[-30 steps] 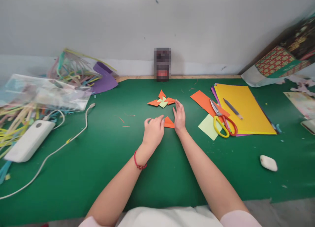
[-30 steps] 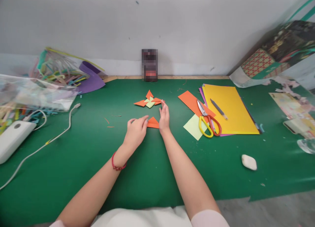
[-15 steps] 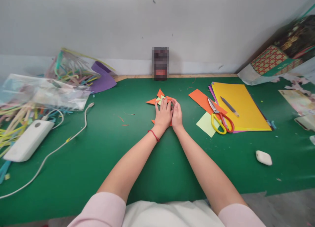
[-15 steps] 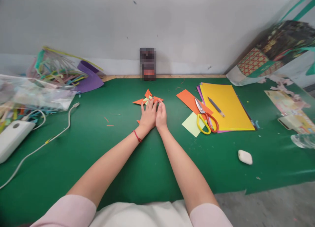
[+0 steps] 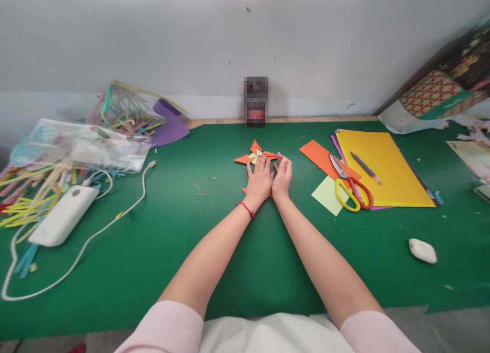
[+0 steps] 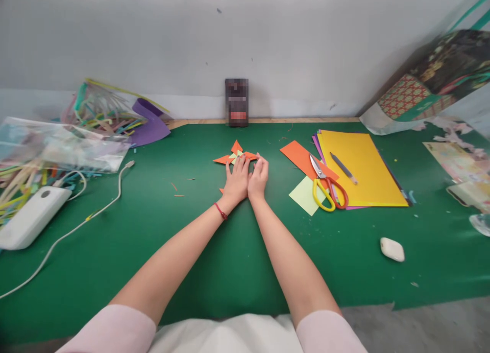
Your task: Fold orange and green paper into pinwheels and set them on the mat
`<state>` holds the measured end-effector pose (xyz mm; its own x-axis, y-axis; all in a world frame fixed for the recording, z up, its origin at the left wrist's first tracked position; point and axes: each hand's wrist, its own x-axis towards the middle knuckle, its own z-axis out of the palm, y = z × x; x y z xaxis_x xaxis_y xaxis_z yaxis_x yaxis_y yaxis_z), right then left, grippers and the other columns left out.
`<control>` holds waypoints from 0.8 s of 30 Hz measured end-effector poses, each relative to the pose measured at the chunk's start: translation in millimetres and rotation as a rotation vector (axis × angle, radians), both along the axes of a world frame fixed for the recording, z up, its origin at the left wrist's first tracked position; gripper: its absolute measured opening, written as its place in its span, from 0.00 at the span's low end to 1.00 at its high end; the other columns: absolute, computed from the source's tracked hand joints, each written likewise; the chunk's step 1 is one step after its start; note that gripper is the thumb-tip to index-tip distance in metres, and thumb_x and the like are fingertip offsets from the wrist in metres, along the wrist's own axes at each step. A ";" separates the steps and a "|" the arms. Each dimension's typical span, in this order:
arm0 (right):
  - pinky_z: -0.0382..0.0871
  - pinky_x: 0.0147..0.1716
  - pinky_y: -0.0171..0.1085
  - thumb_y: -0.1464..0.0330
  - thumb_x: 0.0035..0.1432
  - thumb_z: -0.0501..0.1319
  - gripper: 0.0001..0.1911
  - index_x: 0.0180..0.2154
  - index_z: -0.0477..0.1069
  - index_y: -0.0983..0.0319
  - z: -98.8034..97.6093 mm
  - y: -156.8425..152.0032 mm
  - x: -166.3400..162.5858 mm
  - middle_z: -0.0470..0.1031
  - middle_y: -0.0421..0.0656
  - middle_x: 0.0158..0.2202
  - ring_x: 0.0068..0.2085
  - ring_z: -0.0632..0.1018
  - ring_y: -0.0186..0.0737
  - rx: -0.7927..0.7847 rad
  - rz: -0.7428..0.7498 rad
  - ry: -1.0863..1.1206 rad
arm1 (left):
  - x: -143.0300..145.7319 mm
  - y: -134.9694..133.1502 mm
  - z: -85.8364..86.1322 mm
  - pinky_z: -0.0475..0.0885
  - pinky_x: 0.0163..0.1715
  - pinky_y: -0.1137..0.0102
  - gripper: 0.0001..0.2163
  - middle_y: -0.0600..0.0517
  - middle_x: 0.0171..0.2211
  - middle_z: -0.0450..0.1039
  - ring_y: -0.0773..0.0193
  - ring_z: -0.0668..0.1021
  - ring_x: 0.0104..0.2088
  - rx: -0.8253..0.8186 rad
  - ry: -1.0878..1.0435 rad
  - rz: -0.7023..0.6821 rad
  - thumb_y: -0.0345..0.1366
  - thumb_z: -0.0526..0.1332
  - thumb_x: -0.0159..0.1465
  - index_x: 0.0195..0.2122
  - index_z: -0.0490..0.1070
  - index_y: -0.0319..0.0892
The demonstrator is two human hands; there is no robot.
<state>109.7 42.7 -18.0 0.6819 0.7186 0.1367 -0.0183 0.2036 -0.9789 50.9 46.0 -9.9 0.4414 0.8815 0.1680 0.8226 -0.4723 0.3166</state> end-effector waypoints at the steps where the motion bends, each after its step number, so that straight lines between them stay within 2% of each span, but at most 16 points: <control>1: 0.63 0.52 0.44 0.54 0.60 0.47 0.19 0.40 0.66 0.60 -1.4 -0.2 1.4 0.71 0.48 0.49 0.51 0.72 0.40 0.014 -0.003 0.024 | -1.2 1.3 -0.4 0.40 0.62 0.49 0.22 0.41 0.64 0.52 0.55 0.53 0.65 -0.021 -0.069 -0.005 0.31 0.47 0.65 0.60 0.57 0.38; 3: 0.65 0.51 0.44 0.54 0.60 0.48 0.18 0.39 0.66 0.60 -3.2 -0.3 3.4 0.71 0.47 0.48 0.50 0.72 0.39 0.037 0.001 0.050 | -5.2 6.1 -2.3 0.41 0.63 0.50 0.21 0.44 0.63 0.56 0.56 0.55 0.64 -0.071 -0.257 -0.022 0.30 0.49 0.63 0.58 0.61 0.40; 5: 0.66 0.50 0.43 0.54 0.59 0.48 0.18 0.38 0.67 0.60 -3.1 -0.1 4.4 0.72 0.47 0.46 0.49 0.73 0.39 0.044 0.004 0.077 | -10.9 13.3 -5.6 0.45 0.63 0.53 0.19 0.44 0.60 0.62 0.57 0.58 0.63 -0.139 -0.517 -0.031 0.29 0.50 0.62 0.55 0.64 0.41; 8: 0.67 0.49 0.43 0.53 0.59 0.49 0.19 0.36 0.67 0.60 -1.0 0.6 4.5 0.74 0.46 0.44 0.48 0.74 0.39 0.058 0.010 0.143 | -19.7 24.3 -11.2 0.56 0.60 0.58 0.16 0.43 0.55 0.67 0.57 0.66 0.59 -0.289 -0.952 -0.017 0.31 0.50 0.63 0.51 0.67 0.39; 11: 0.68 0.47 0.43 0.52 0.58 0.49 0.20 0.33 0.67 0.61 0.8 1.0 4.3 0.76 0.47 0.40 0.45 0.75 0.39 0.065 0.037 0.190 | -25.0 30.1 -14.1 0.61 0.57 0.60 0.14 0.42 0.50 0.72 0.58 0.72 0.54 -0.400 -1.236 0.007 0.36 0.49 0.64 0.47 0.69 0.39; 14: 0.69 0.47 0.44 0.51 0.58 0.49 0.22 0.30 0.68 0.62 1.3 1.1 5.2 0.77 0.47 0.37 0.43 0.77 0.40 0.058 0.064 0.224 | -28.3 30.6 -11.3 0.62 0.56 0.62 0.17 0.40 0.49 0.73 0.59 0.73 0.53 -0.480 -1.337 0.044 0.40 0.45 0.66 0.49 0.66 0.37; 19: 0.70 0.46 0.45 0.51 0.58 0.49 0.22 0.30 0.68 0.61 1.9 0.0 10.2 0.79 0.47 0.37 0.43 0.78 0.41 0.067 0.112 0.299 | -32.8 29.4 -3.0 0.65 0.53 0.65 0.22 0.38 0.51 0.71 0.63 0.72 0.54 -0.568 -1.288 0.078 0.38 0.34 0.69 0.56 0.58 0.34; 24: 0.70 0.46 0.45 0.50 0.58 0.50 0.22 0.30 0.69 0.61 2.6 -0.5 14.1 0.79 0.47 0.36 0.43 0.79 0.42 0.055 0.153 0.314 | -27.0 27.0 -7.1 0.67 0.51 0.65 0.21 0.39 0.45 0.75 0.62 0.76 0.49 -0.481 -1.249 0.112 0.41 0.38 0.69 0.50 0.64 0.35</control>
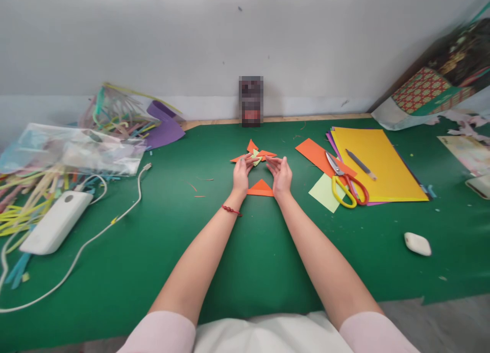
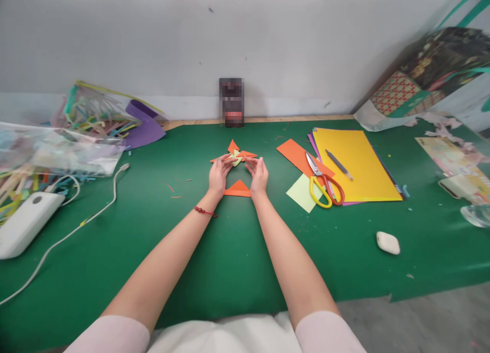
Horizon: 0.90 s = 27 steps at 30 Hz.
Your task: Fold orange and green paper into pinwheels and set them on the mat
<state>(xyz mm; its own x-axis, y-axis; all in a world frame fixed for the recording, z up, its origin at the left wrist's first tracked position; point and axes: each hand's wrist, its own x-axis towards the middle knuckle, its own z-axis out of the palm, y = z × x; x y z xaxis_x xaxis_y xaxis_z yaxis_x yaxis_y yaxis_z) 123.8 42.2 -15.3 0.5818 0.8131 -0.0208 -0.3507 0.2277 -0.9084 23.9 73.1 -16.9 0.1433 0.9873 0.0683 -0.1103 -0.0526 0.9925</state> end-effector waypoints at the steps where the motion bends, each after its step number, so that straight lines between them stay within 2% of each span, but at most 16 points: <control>1: 0.70 0.45 0.45 0.50 0.58 0.50 0.23 0.30 0.69 0.61 -0.1 0.1 0.4 0.79 0.47 0.36 0.43 0.79 0.42 -0.001 0.011 -0.006 | 1.8 -1.2 -1.2 0.68 0.51 0.64 0.20 0.40 0.43 0.76 0.62 0.77 0.47 0.022 0.025 0.016 0.40 0.38 0.69 0.49 0.65 0.35; 3: 0.70 0.45 0.45 0.50 0.58 0.49 0.23 0.30 0.69 0.61 -0.5 0.4 1.0 0.79 0.48 0.36 0.43 0.79 0.42 -0.002 0.025 -0.013 | 4.8 -4.2 -1.9 0.68 0.50 0.64 0.19 0.41 0.41 0.76 0.62 0.77 0.45 0.091 0.134 0.027 0.39 0.40 0.68 0.46 0.66 0.36; 6: 0.71 0.44 0.45 0.50 0.58 0.50 0.23 0.29 0.70 0.62 -1.6 1.0 1.7 0.79 0.47 0.35 0.41 0.79 0.42 0.005 0.030 0.005 | 7.2 -10.0 2.3 0.66 0.53 0.63 0.17 0.41 0.46 0.74 0.61 0.75 0.49 0.272 0.406 -0.041 0.37 0.42 0.68 0.47 0.66 0.36; 10: 0.71 0.44 0.44 0.50 0.57 0.52 0.22 0.29 0.70 0.62 -3.9 1.9 2.2 0.78 0.48 0.37 0.43 0.78 0.42 0.014 0.015 0.002 | 11.4 -20.0 12.6 0.53 0.61 0.57 0.18 0.41 0.57 0.64 0.58 0.63 0.61 0.476 0.876 -0.133 0.34 0.44 0.67 0.55 0.62 0.35; 14: 0.70 0.46 0.44 0.49 0.56 0.51 0.23 0.28 0.69 0.61 -6.5 3.0 1.6 0.77 0.48 0.40 0.45 0.77 0.42 0.007 -0.052 -0.037 | 18.1 -29.2 16.0 0.43 0.63 0.53 0.21 0.41 0.62 0.57 0.55 0.55 0.64 0.586 1.214 -0.165 0.34 0.44 0.67 0.59 0.59 0.34; 21: 0.69 0.45 0.42 0.49 0.57 0.49 0.24 0.26 0.69 0.61 -10.3 5.6 -1.9 0.77 0.47 0.37 0.41 0.77 0.40 0.009 -0.060 -0.113 | 21.7 -32.8 15.3 0.39 0.62 0.47 0.23 0.38 0.64 0.51 0.51 0.51 0.65 0.596 1.348 -0.129 0.35 0.43 0.67 0.61 0.55 0.32; 27: 0.69 0.42 0.41 0.50 0.58 0.48 0.24 0.26 0.69 0.60 -11.2 10.3 -0.3 0.76 0.43 0.29 0.34 0.76 0.38 -0.122 0.018 -0.279 | 22.7 -32.2 20.7 0.39 0.63 0.48 0.24 0.36 0.65 0.47 0.52 0.48 0.66 0.624 1.414 -0.195 0.31 0.42 0.65 0.61 0.55 0.27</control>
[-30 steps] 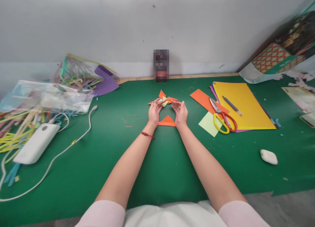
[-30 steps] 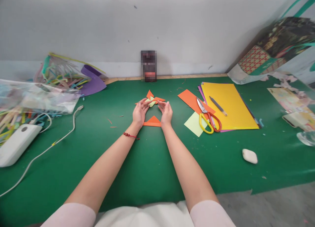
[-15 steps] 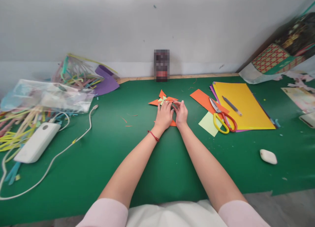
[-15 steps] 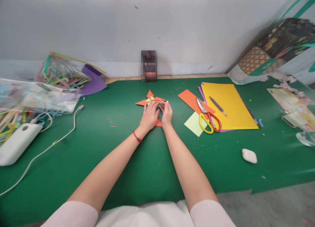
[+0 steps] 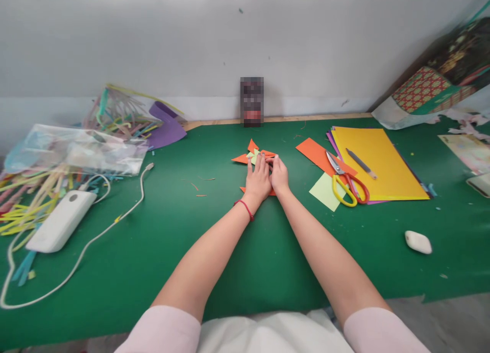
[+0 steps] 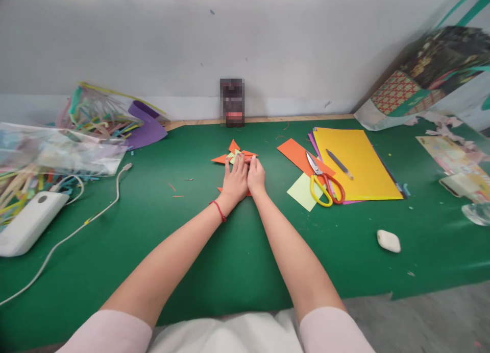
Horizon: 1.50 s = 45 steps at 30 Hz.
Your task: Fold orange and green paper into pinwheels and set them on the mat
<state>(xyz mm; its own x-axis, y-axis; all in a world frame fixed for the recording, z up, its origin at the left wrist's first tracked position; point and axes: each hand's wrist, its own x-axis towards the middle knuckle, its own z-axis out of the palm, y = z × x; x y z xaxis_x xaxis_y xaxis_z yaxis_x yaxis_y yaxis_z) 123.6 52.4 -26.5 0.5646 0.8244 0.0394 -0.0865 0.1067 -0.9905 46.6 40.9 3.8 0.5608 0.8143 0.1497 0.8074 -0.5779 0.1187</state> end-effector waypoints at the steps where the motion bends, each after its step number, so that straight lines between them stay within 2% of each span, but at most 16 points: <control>1: 0.68 0.42 0.41 0.51 0.58 0.48 0.23 0.26 0.69 0.60 0.8 0.1 0.7 0.76 0.43 0.29 0.34 0.76 0.38 -0.040 0.006 -0.043 | 0.1 0.2 -0.1 0.38 0.63 0.48 0.24 0.36 0.65 0.47 0.52 0.49 0.66 -0.002 0.012 -0.002 0.30 0.42 0.65 0.61 0.54 0.27; 4: 0.67 0.41 0.41 0.53 0.59 0.48 0.22 0.26 0.69 0.60 3.6 -1.7 1.2 0.75 0.43 0.29 0.33 0.74 0.39 -0.101 -0.001 -0.190 | 0.0 1.0 -2.1 0.39 0.63 0.48 0.24 0.36 0.65 0.47 0.51 0.50 0.66 -0.019 0.028 0.006 0.30 0.42 0.65 0.62 0.53 0.27; 9: 0.66 0.40 0.40 0.57 0.60 0.50 0.17 0.26 0.67 0.59 4.1 -5.9 -1.8 0.71 0.43 0.30 0.33 0.71 0.40 0.006 0.009 -0.417 | -1.5 2.8 -6.5 0.39 0.62 0.48 0.27 0.38 0.65 0.46 0.52 0.50 0.66 -0.076 0.021 0.034 0.34 0.46 0.64 0.64 0.48 0.32; 18: 0.65 0.41 0.41 0.57 0.61 0.49 0.17 0.27 0.67 0.58 2.8 -6.9 2.4 0.71 0.43 0.29 0.35 0.71 0.41 0.065 0.086 -0.494 | -5.0 2.7 -6.5 0.39 0.62 0.49 0.25 0.37 0.65 0.48 0.54 0.51 0.65 -0.096 -0.034 0.022 0.32 0.43 0.65 0.63 0.50 0.31; 24: 0.65 0.41 0.42 0.59 0.63 0.45 0.18 0.29 0.67 0.59 2.9 -13.4 3.6 0.70 0.44 0.31 0.35 0.70 0.41 0.057 0.008 -0.499 | -7.5 6.3 -6.6 0.44 0.63 0.54 0.20 0.43 0.61 0.59 0.60 0.59 0.63 -0.149 -0.266 0.077 0.31 0.40 0.67 0.56 0.62 0.37; 27: 0.65 0.44 0.44 0.62 0.63 0.47 0.15 0.30 0.67 0.59 0.3 -13.5 5.6 0.68 0.45 0.33 0.37 0.69 0.42 0.070 -0.040 -0.525 | -8.9 10.9 -9.5 0.47 0.63 0.56 0.20 0.43 0.58 0.63 0.62 0.62 0.61 -0.177 -0.392 0.117 0.29 0.40 0.66 0.55 0.63 0.38; 30: 0.64 0.46 0.45 0.66 0.62 0.47 0.13 0.31 0.68 0.60 -2.6 -12.9 5.5 0.67 0.47 0.35 0.39 0.69 0.43 0.079 -0.036 -0.578 | -10.0 13.1 -11.7 0.50 0.62 0.57 0.21 0.42 0.58 0.63 0.62 0.62 0.61 -0.173 -0.458 0.176 0.28 0.39 0.66 0.56 0.62 0.37; 34: 0.64 0.47 0.46 0.70 0.63 0.46 0.14 0.36 0.70 0.61 -3.1 -15.0 -0.7 0.69 0.50 0.40 0.43 0.69 0.44 0.043 -0.038 -0.767 | -9.0 9.1 -8.8 0.51 0.62 0.57 0.22 0.40 0.60 0.60 0.59 0.59 0.63 -0.093 -0.309 0.227 0.25 0.40 0.65 0.58 0.60 0.34; 37: 0.64 0.48 0.45 0.73 0.63 0.47 0.14 0.42 0.71 0.64 0.1 -18.1 -6.8 0.69 0.54 0.48 0.50 0.68 0.47 -0.054 -0.011 -1.019 | -6.8 4.2 -4.7 0.48 0.63 0.54 0.21 0.39 0.61 0.58 0.57 0.59 0.63 0.017 -0.173 0.203 0.26 0.42 0.65 0.58 0.60 0.33; 40: 0.65 0.47 0.45 0.75 0.62 0.49 0.14 0.44 0.71 0.65 4.3 -20.1 -10.4 0.68 0.55 0.51 0.53 0.68 0.49 -0.163 -0.003 -1.224 | -5.2 0.8 -2.0 0.47 0.63 0.51 0.20 0.40 0.62 0.57 0.55 0.59 0.63 0.074 -0.113 0.203 0.28 0.43 0.66 0.57 0.62 0.35; 45: 0.65 0.47 0.47 0.75 0.62 0.49 0.15 0.44 0.72 0.64 7.5 -20.0 -10.6 0.68 0.56 0.54 0.56 0.67 0.51 -0.183 -0.007 -1.344 | -5.3 0.6 -1.0 0.46 0.62 0.47 0.21 0.39 0.62 0.56 0.53 0.58 0.63 0.082 -0.088 0.197 0.28 0.43 0.66 0.57 0.62 0.35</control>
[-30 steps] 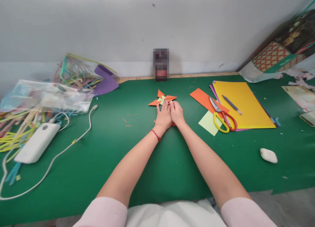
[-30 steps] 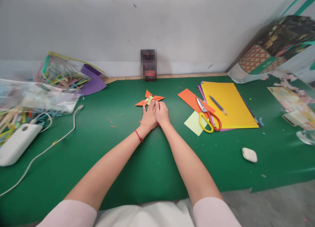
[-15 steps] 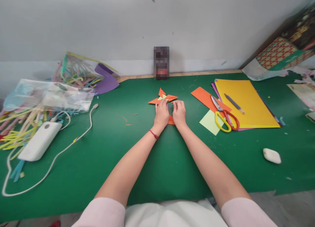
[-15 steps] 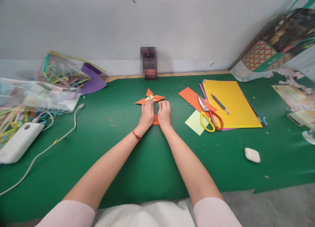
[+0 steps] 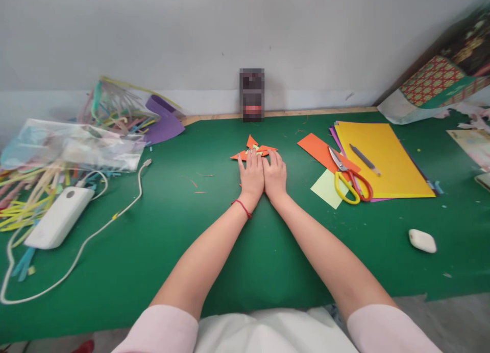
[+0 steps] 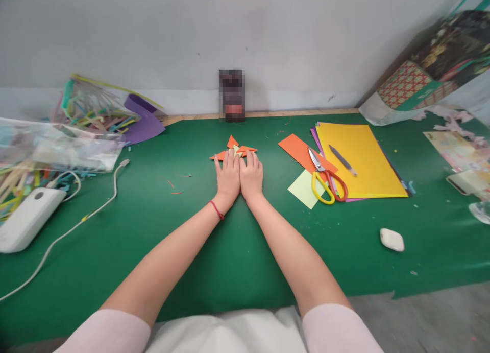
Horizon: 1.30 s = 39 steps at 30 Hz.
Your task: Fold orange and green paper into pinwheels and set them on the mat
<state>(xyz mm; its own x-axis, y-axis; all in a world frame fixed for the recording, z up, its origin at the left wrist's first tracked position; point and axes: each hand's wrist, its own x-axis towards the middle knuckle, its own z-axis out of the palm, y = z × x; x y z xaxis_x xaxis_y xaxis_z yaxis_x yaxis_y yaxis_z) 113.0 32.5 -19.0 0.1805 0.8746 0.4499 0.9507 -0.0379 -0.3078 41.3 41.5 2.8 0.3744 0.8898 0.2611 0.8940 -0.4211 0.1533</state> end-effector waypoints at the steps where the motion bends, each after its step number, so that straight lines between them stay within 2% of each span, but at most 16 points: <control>1: 0.65 0.48 0.48 0.75 0.62 0.49 0.15 0.44 0.72 0.64 -0.1 0.3 0.2 0.68 0.56 0.54 0.56 0.66 0.51 0.002 0.004 -0.004 | -0.3 0.6 -0.1 0.46 0.62 0.47 0.21 0.39 0.62 0.55 0.52 0.57 0.64 0.000 0.002 -0.002 0.28 0.43 0.66 0.58 0.62 0.34; 7: 0.64 0.49 0.49 0.77 0.61 0.50 0.15 0.42 0.73 0.64 -2.6 1.3 1.6 0.69 0.56 0.53 0.56 0.67 0.52 0.007 0.031 0.055 | -2.7 5.7 -4.1 0.44 0.63 0.49 0.21 0.37 0.63 0.54 0.52 0.55 0.64 -0.053 -0.016 -0.041 0.27 0.44 0.65 0.59 0.60 0.31; 10: 0.65 0.48 0.49 0.77 0.60 0.49 0.15 0.41 0.72 0.64 -4.8 1.9 4.0 0.70 0.55 0.51 0.54 0.68 0.50 0.022 0.048 0.160 | -4.1 8.9 -10.3 0.45 0.63 0.50 0.21 0.38 0.63 0.53 0.53 0.55 0.64 -0.090 -0.116 -0.050 0.28 0.45 0.64 0.59 0.59 0.32; 16: 0.65 0.50 0.47 0.77 0.53 0.50 0.13 0.36 0.70 0.63 -7.9 5.6 17.2 0.72 0.51 0.44 0.49 0.71 0.45 0.170 0.111 0.517 | -13.8 23.6 -27.1 0.49 0.62 0.51 0.20 0.44 0.61 0.60 0.56 0.60 0.62 -0.153 -0.584 -0.058 0.29 0.49 0.63 0.56 0.61 0.43; 20: 0.68 0.46 0.44 0.75 0.54 0.48 0.11 0.34 0.68 0.61 -6.1 5.8 26.0 0.73 0.48 0.41 0.46 0.73 0.42 0.230 0.091 0.818 | -23.7 34.7 -34.5 0.57 0.59 0.58 0.16 0.43 0.55 0.67 0.59 0.66 0.58 -0.163 -0.903 -0.068 0.30 0.49 0.63 0.52 0.64 0.42; 22: 0.67 0.47 0.44 0.74 0.55 0.48 0.11 0.33 0.68 0.61 -4.7 5.5 27.1 0.73 0.47 0.40 0.45 0.73 0.41 0.238 0.093 0.877 | -25.8 37.0 -36.3 0.59 0.58 0.59 0.15 0.43 0.54 0.67 0.59 0.68 0.56 -0.157 -0.969 -0.062 0.31 0.48 0.64 0.51 0.65 0.41; 24: 0.66 0.47 0.44 0.73 0.55 0.49 0.10 0.32 0.68 0.60 -3.7 5.3 26.3 0.73 0.46 0.38 0.43 0.73 0.41 0.234 0.110 0.871 | -24.9 36.0 -36.4 0.60 0.58 0.59 0.15 0.42 0.53 0.68 0.59 0.69 0.56 -0.141 -0.946 -0.059 0.30 0.47 0.64 0.51 0.65 0.40; 26: 0.67 0.44 0.43 0.72 0.55 0.50 0.09 0.31 0.68 0.60 -3.4 5.2 25.0 0.73 0.45 0.36 0.40 0.74 0.41 0.221 0.115 0.848 | -21.3 31.9 -34.4 0.58 0.59 0.58 0.16 0.41 0.54 0.67 0.58 0.67 0.57 -0.108 -0.837 -0.069 0.29 0.46 0.64 0.52 0.64 0.38; 31: 0.68 0.40 0.41 0.70 0.55 0.51 0.07 0.31 0.68 0.60 -2.8 4.8 22.9 0.72 0.44 0.33 0.37 0.73 0.40 0.218 0.089 0.857 | -8.9 14.7 -19.9 0.49 0.63 0.53 0.20 0.40 0.60 0.59 0.55 0.59 0.63 -0.015 -0.365 -0.105 0.25 0.44 0.64 0.55 0.63 0.37; 33: 0.68 0.39 0.40 0.69 0.54 0.51 0.08 0.30 0.68 0.61 -2.0 4.3 22.6 0.72 0.44 0.33 0.36 0.73 0.40 0.218 0.080 0.857 | -5.6 9.3 -13.2 0.47 0.63 0.52 0.20 0.40 0.61 0.58 0.56 0.58 0.63 0.010 -0.237 -0.132 0.25 0.45 0.64 0.56 0.62 0.37; 39: 0.68 0.37 0.40 0.70 0.53 0.50 0.07 0.29 0.66 0.61 0.9 2.4 22.4 0.73 0.44 0.30 0.32 0.73 0.39 0.145 0.052 0.843 | 3.1 3.4 -4.4 0.47 0.64 0.52 0.20 0.36 0.60 0.59 0.52 0.60 0.62 -0.015 -0.104 -0.194 0.25 0.44 0.64 0.55 0.65 0.31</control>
